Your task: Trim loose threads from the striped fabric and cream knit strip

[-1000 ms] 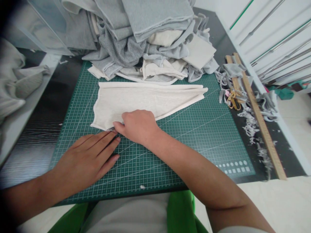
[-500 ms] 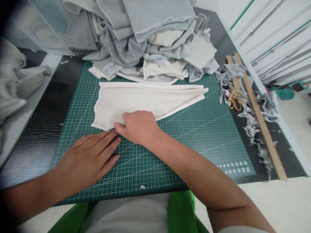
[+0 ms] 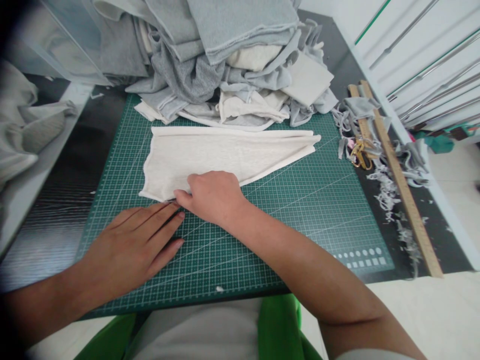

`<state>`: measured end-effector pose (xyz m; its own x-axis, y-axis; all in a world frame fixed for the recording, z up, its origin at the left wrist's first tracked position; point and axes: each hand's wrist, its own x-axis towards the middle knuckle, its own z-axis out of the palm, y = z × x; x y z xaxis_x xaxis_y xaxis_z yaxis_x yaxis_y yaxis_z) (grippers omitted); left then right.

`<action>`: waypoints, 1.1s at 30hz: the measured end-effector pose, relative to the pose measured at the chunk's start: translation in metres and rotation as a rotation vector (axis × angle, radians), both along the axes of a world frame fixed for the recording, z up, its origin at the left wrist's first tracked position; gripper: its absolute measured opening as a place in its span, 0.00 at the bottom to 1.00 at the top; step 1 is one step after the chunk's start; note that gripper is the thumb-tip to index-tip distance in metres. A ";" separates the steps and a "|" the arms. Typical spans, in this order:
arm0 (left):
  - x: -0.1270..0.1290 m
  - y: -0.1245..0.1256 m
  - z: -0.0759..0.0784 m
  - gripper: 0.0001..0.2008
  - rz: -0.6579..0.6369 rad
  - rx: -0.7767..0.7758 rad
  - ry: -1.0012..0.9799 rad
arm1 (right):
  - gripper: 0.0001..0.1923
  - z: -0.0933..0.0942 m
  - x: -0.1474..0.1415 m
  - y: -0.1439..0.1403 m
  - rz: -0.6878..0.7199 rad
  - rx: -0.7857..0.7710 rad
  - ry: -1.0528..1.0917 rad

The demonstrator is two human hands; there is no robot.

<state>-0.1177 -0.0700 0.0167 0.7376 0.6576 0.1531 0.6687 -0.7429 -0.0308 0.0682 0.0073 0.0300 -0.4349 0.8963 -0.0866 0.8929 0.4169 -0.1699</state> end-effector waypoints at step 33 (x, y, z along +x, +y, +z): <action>0.002 -0.010 0.006 0.20 0.131 0.015 0.078 | 0.26 -0.005 0.001 -0.001 -0.067 0.056 0.031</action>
<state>-0.1156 -0.0800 0.0226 0.6559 0.7468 0.1095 0.7548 -0.6487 -0.0969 0.0693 0.0062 0.0245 -0.3755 0.9265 -0.0229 0.9138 0.3660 -0.1760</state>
